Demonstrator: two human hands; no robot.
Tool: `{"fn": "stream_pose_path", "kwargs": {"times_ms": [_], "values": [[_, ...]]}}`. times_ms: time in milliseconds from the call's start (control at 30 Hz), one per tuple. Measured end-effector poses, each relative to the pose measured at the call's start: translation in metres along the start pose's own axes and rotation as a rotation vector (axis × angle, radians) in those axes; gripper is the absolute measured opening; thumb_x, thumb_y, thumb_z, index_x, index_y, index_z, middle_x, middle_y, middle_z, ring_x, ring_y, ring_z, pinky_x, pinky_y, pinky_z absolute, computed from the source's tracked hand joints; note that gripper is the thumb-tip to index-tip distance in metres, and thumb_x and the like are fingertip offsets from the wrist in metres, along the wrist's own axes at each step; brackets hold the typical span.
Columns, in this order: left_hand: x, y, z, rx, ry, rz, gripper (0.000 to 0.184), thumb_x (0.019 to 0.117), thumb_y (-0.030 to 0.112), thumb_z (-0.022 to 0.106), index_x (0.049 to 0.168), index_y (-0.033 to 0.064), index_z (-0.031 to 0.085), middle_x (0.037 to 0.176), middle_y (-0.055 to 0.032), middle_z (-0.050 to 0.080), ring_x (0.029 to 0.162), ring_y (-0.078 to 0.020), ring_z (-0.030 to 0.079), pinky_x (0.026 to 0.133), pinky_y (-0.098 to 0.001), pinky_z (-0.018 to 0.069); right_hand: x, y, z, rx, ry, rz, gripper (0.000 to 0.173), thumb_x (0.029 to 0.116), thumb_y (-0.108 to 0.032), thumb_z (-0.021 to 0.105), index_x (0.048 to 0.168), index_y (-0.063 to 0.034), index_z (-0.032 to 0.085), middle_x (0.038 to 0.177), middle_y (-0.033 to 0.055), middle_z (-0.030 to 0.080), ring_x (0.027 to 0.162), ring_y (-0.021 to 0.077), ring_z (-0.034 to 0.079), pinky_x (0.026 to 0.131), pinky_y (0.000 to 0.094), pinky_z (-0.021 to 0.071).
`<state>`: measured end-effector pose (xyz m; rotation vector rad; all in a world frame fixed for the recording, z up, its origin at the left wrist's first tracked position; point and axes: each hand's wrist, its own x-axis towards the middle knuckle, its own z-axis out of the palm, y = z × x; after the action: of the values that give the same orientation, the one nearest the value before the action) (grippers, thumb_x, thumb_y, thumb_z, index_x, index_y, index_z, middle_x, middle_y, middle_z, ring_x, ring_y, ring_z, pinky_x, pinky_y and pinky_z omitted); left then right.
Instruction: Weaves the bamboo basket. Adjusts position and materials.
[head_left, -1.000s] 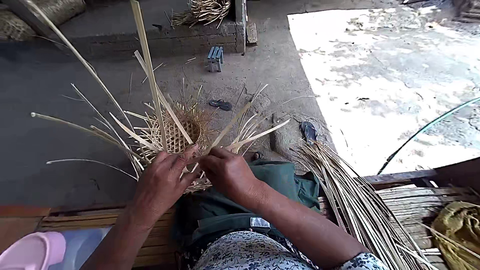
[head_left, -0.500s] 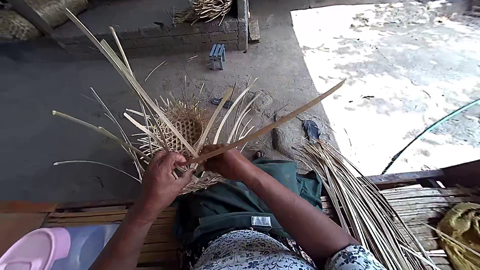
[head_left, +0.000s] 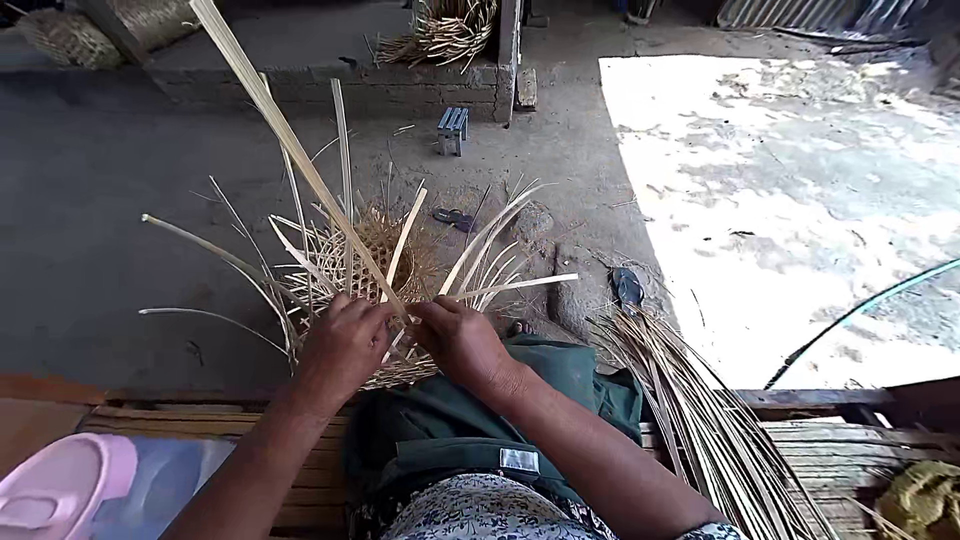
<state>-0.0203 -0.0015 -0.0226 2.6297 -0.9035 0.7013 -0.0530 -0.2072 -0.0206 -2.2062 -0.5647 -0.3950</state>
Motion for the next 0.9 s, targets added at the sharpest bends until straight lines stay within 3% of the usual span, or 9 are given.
{"fn": "stream_pose_path", "kwargs": {"times_ms": [100, 200, 267, 333, 433, 500, 567, 633, 900], "values": [[-0.001, 0.009, -0.008, -0.127, -0.046, -0.070, 0.023, 0.0930, 0.016, 0.058, 0.100, 0.0100, 0.079, 0.095, -0.0108, 0.074, 0.089, -0.0302, 0.069, 0.076, -0.0477, 0.0565, -0.002, -0.008, 0.004, -0.181, -0.088, 0.109, 0.026, 0.1030, -0.019, 0.056, 0.117, -0.0049, 0.073, 0.104, 0.0161, 0.072, 0.092, 0.0317, 0.072, 0.079, 0.0470, 0.0594], [0.005, 0.004, -0.024, -0.475, -0.196, -0.366, 0.023, 0.0910, 0.019, 0.062, 0.111, 0.0119, 0.071, 0.094, 0.0040, 0.071, 0.075, -0.0043, 0.059, 0.068, -0.0266, 0.0497, -0.002, -0.008, -0.003, -0.111, -0.128, 0.107, 0.026, 0.1033, -0.021, 0.055, 0.108, -0.0039, 0.073, 0.099, 0.0150, 0.073, 0.088, 0.0299, 0.073, 0.077, 0.0477, 0.0588], [0.012, 0.001, -0.034, -0.678, -0.266, -0.529, 0.031, 0.0941, 0.015, 0.064, 0.125, 0.0106, 0.061, 0.083, 0.0042, 0.070, 0.070, -0.0032, 0.065, 0.067, -0.0249, 0.0543, -0.004, -0.010, -0.002, -0.069, -0.116, 0.067, 0.028, 0.1038, -0.025, 0.055, 0.103, -0.0037, 0.073, 0.093, 0.0139, 0.072, 0.082, 0.0280, 0.072, 0.072, 0.0470, 0.0581], [0.014, 0.003, -0.037, -0.769, -0.286, -0.567, 0.036, 0.0944, 0.009, 0.066, 0.131, 0.0118, 0.064, 0.080, 0.0037, 0.071, 0.069, -0.0025, 0.066, 0.068, -0.0224, 0.0557, -0.008, -0.013, 0.003, -0.055, -0.091, 0.019, 0.031, 0.1042, -0.028, 0.055, 0.097, -0.0031, 0.072, 0.086, 0.0132, 0.071, 0.076, 0.0272, 0.071, 0.066, 0.0461, 0.0565], [0.009, 0.004, -0.038, -0.871, -0.282, -0.542, 0.020, 0.0951, 0.006, 0.066, 0.113, 0.0085, 0.074, 0.093, 0.0059, 0.074, 0.075, 0.0015, 0.066, 0.070, -0.0161, 0.0546, -0.011, -0.018, 0.007, -0.040, -0.083, -0.014, 0.031, 0.1039, -0.027, 0.055, 0.094, -0.0029, 0.071, 0.083, 0.0128, 0.070, 0.072, 0.0266, 0.070, 0.062, 0.0458, 0.0554], [0.002, 0.002, -0.034, -0.994, -0.225, -0.517, 0.015, 0.0961, 0.004, 0.062, 0.107, 0.0084, 0.072, 0.093, 0.0067, 0.073, 0.072, 0.0016, 0.064, 0.066, -0.0145, 0.0534, -0.012, -0.019, 0.006, -0.033, -0.089, 0.003, 0.031, 0.1040, -0.027, 0.054, 0.092, -0.0027, 0.071, 0.081, 0.0125, 0.069, 0.072, 0.0266, 0.070, 0.062, 0.0456, 0.0547], [-0.007, -0.002, -0.030, -1.070, -0.167, -0.492, 0.013, 0.0986, 0.008, 0.058, 0.107, 0.0101, 0.067, 0.085, 0.0073, 0.070, 0.066, 0.0001, 0.061, 0.060, -0.0144, 0.0507, -0.011, -0.017, 0.003, -0.035, -0.097, 0.042, 0.032, 0.1040, -0.027, 0.053, 0.089, -0.0032, 0.069, 0.077, 0.0114, 0.066, 0.070, 0.0258, 0.067, 0.061, 0.0445, 0.0524], [-0.015, -0.005, -0.028, -1.076, -0.133, -0.413, 0.009, 0.1015, 0.014, 0.055, 0.106, 0.0130, 0.062, 0.082, 0.0090, 0.069, 0.069, -0.0004, 0.064, 0.063, -0.0151, 0.0522, -0.009, -0.016, -0.002, -0.016, -0.129, 0.087, 0.033, 0.1040, -0.028, 0.053, 0.090, -0.0028, 0.069, 0.078, 0.0119, 0.067, 0.071, 0.0267, 0.067, 0.063, 0.0463, 0.0524], [-0.040, -0.009, -0.020, -1.037, -0.007, -0.136, 0.016, 0.1069, 0.025, 0.053, 0.116, 0.0176, 0.065, 0.103, 0.0062, 0.075, 0.084, -0.0046, 0.071, 0.076, -0.0203, 0.0589, -0.010, -0.017, -0.007, 0.042, -0.212, 0.146, 0.033, 0.1036, -0.029, 0.055, 0.091, -0.0024, 0.070, 0.078, 0.0122, 0.068, 0.076, 0.0265, 0.068, 0.069, 0.0475, 0.0524]]}}
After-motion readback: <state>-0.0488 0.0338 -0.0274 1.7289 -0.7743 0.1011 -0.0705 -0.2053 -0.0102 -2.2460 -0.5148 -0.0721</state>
